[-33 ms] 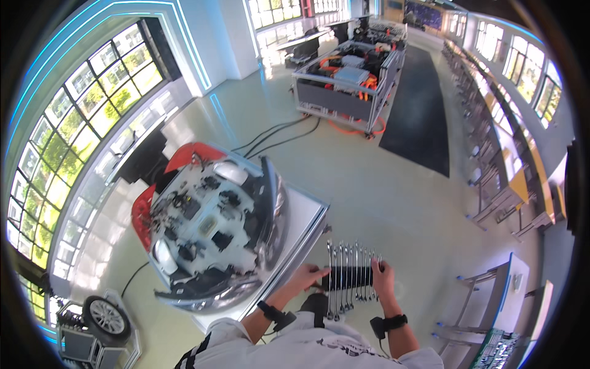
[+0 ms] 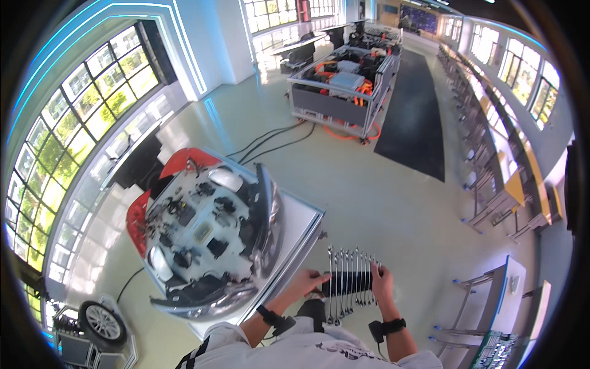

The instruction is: The person selects various wrenches from a green tool kit and arranges them on a workbench. They then pick up a red car taillight assembly and use a wrench to tighten bolts on its internal components.

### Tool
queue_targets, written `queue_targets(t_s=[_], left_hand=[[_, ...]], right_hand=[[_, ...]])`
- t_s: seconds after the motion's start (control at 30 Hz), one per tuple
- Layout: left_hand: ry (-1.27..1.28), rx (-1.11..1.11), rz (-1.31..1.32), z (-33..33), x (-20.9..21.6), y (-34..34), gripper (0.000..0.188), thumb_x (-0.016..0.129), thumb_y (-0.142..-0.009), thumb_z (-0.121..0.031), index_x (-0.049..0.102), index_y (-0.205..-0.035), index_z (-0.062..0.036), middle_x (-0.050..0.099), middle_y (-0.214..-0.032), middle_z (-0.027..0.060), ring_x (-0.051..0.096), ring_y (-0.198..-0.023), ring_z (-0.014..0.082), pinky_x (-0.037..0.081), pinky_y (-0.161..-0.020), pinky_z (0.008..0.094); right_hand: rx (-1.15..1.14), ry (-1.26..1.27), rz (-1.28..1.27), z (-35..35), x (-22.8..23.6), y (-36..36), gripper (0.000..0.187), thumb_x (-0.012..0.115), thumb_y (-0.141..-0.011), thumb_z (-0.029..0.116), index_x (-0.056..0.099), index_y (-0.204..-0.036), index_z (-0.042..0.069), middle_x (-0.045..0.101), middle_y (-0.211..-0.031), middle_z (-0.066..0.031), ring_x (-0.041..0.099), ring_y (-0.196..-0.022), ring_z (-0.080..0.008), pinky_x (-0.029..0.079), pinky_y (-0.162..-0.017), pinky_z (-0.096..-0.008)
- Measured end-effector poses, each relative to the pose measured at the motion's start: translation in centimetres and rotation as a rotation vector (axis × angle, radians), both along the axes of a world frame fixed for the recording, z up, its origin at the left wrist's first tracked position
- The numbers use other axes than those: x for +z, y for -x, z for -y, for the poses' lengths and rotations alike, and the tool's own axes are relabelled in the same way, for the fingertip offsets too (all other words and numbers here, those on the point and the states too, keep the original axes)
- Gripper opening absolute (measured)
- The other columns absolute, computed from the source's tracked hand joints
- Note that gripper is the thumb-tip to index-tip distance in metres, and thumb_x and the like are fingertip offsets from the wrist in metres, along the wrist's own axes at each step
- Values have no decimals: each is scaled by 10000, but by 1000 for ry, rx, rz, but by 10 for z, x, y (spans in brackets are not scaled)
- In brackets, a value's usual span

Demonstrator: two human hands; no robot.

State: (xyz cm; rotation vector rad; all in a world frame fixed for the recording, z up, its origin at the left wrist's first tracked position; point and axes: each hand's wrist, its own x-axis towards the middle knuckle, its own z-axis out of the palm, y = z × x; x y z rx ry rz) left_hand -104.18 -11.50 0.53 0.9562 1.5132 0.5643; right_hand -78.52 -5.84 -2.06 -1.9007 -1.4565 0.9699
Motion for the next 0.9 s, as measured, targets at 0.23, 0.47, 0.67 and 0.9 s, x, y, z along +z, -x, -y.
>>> queue_targets(t_s=[0.23,0.47,0.67,0.9], left_hand=[[-6,-367,313,-88,-2,-80,448,650,-849,-389,565,-900,48,628,-699,83,643,-513,140,449,-364,247],[-28,-801,229,-112,1,-210,381,671,-830,-312,522,-847,38,578,-613,63,596,-453,139,465,-378,257],[-47,-980,79,-126,19,-339,451,737,-778,-311,552,-971,51,540,-596,25,504,-412,87,411,-364,233],[-141,-1191,40,-118,20,-532,448,758,-765,-240,565,-1071,23,495,-615,-6,473,-425,70,354,-360,223]], right_hand=[[-391,152,225,-22,-7,-61,648,433,-908,539,623,-796,-71,617,-761,-275,603,-763,-436,450,-697,-476],[-688,345,137,59,-40,-188,704,379,-916,554,634,-913,-102,604,-894,-338,585,-931,-465,456,-800,-474],[-860,318,-153,94,-36,-284,734,426,-881,594,625,-893,-112,643,-829,-266,638,-861,-365,468,-794,-423],[-1107,149,-433,167,-7,-414,563,499,-911,482,620,-841,-63,537,-611,-77,539,-557,-160,436,-502,-322]])
